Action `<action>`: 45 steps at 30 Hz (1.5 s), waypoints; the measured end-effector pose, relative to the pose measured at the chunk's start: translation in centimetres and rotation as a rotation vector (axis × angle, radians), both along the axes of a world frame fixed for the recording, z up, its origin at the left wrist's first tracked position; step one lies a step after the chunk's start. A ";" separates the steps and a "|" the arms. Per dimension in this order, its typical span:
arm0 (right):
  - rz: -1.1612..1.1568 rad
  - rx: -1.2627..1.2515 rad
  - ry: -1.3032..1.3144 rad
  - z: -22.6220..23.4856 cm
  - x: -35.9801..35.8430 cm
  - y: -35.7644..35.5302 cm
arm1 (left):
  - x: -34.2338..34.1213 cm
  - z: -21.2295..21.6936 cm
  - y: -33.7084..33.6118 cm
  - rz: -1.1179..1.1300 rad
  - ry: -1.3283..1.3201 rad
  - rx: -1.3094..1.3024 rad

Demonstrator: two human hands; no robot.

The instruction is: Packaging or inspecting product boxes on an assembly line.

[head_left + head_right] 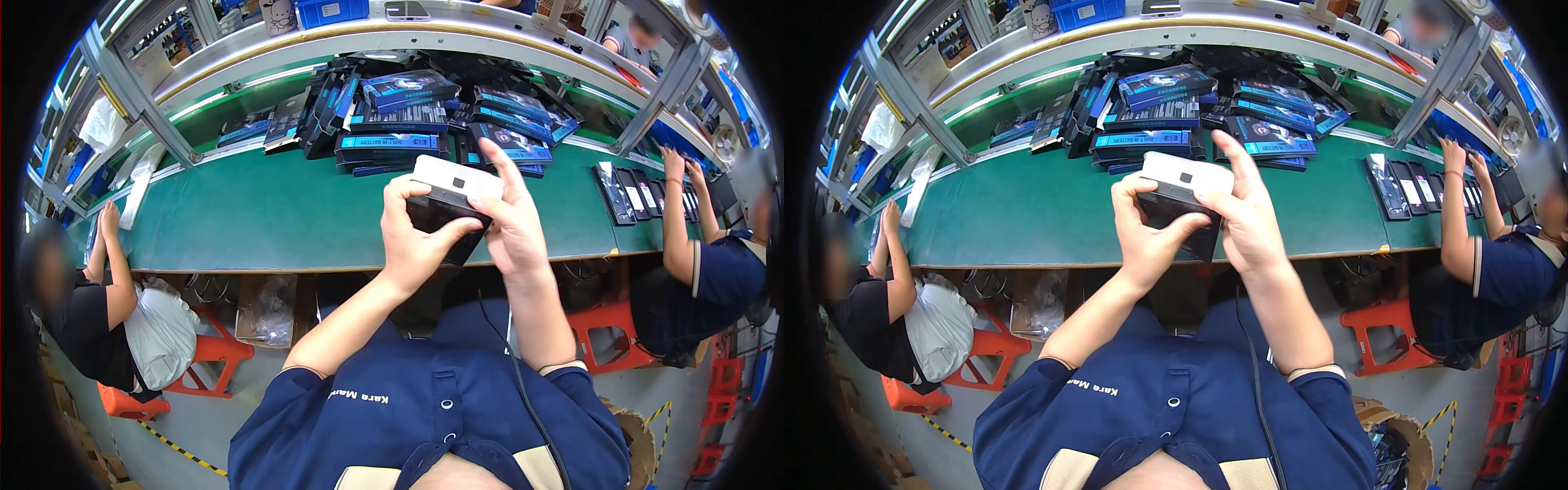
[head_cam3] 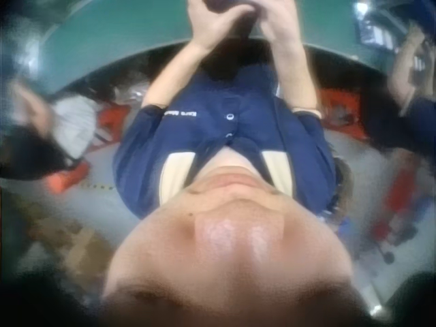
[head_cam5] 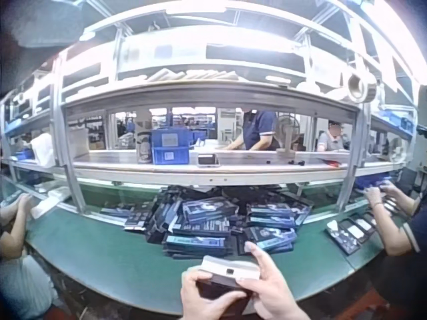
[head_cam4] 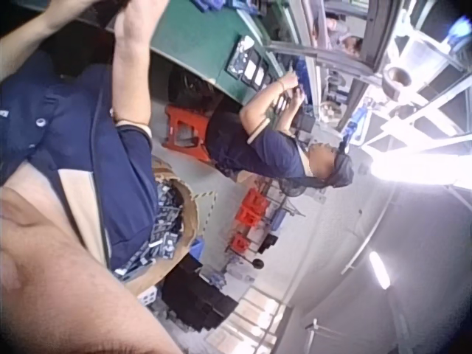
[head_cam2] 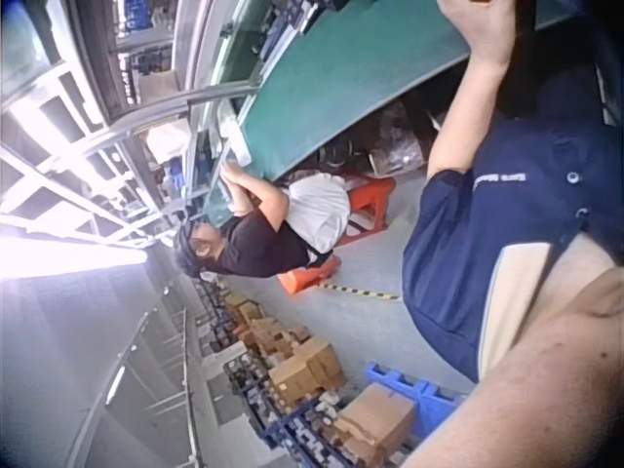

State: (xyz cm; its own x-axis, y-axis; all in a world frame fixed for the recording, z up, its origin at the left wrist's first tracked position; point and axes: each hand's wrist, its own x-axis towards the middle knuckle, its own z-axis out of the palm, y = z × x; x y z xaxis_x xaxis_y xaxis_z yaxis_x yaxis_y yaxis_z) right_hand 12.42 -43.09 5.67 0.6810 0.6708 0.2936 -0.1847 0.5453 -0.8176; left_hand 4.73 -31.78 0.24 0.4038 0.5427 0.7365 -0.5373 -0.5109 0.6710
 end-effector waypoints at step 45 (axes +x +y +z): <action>-0.376 -0.223 -1.154 -7.6 1.6 4.3 | 0.2 1.7 7.8 0.294 0.297 0.373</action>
State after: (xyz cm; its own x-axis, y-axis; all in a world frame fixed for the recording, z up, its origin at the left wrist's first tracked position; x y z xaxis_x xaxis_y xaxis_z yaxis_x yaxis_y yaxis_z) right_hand 14.02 -38.77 -1.90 0.2601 0.6018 0.7551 0.8449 0.2368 -0.4797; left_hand 4.95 -23.94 1.95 0.4943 0.3888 0.7776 -0.1513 -0.8423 0.5173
